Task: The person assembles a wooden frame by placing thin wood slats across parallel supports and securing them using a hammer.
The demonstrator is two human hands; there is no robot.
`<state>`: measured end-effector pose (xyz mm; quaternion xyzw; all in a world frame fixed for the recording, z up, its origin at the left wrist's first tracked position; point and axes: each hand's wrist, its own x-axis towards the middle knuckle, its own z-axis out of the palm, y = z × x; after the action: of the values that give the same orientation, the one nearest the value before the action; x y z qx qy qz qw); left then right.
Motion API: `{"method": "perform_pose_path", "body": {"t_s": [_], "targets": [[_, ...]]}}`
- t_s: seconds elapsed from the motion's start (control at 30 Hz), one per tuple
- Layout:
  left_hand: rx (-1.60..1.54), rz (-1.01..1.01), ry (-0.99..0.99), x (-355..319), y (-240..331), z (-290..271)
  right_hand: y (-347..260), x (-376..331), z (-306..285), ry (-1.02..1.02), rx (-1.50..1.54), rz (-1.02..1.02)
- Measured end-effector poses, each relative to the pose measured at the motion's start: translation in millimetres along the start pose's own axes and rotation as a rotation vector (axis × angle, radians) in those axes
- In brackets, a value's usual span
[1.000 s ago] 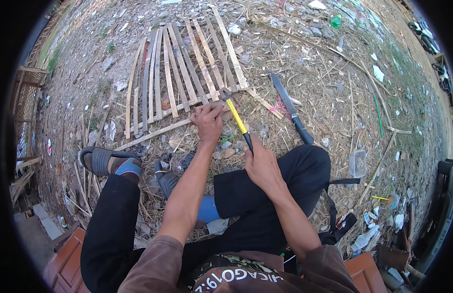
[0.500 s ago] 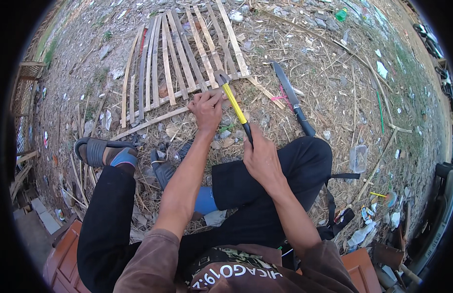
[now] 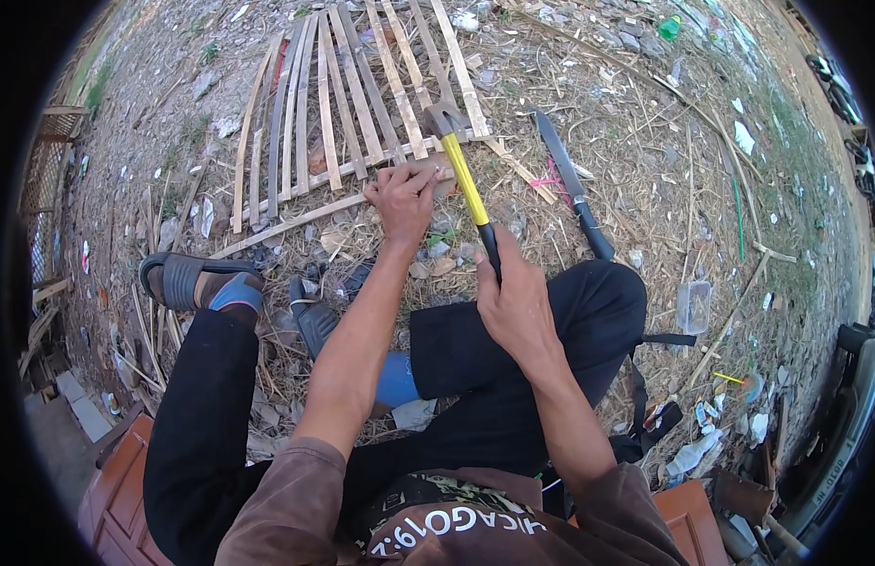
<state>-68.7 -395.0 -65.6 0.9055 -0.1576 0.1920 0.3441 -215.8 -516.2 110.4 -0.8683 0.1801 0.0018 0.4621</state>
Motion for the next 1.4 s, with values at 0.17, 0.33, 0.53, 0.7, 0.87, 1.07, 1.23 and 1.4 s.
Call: {"method": "perform_pose_path", "body": {"t_s": [0.17, 0.33, 0.53, 0.7, 0.87, 1.07, 1.23, 1.4], "targets": [[-0.023, 0.011, 0.002, 3.3, 5.0, 8.0, 29.8, 11.2, 11.3, 0.036, -0.090, -0.118], [-0.006, -0.003, -0.046, 2.4, 6.1, -3.7, 16.4, 3.4, 3.1, 0.040, -0.004, -0.019], [0.058, 0.278, -0.152, 14.0, -7.3, -47.9, 49.7, -7.5, 10.5, 0.117, 0.027, -0.014], [0.190, 0.284, -0.257, 12.6, -50.5, -84.3, 53.4, -12.3, 12.2, 0.081, 0.108, 0.120], [0.248, 0.286, -0.269, 13.2, -56.7, -86.6, 46.3, -12.1, 10.9, 0.066, 0.065, 0.077], [0.157, 0.257, -0.237, 7.5, -63.9, -79.4, 39.6, -14.9, 15.7, -0.024, -0.056, 0.018], [0.132, 0.296, -0.181, 11.9, -58.1, -79.9, 36.1, -11.4, 13.8, -0.063, -0.099, 0.030], [0.132, 0.227, -0.380, 26.2, -53.7, -89.3, 26.7, -1.7, 0.3, -0.064, -0.118, 0.073]]}}
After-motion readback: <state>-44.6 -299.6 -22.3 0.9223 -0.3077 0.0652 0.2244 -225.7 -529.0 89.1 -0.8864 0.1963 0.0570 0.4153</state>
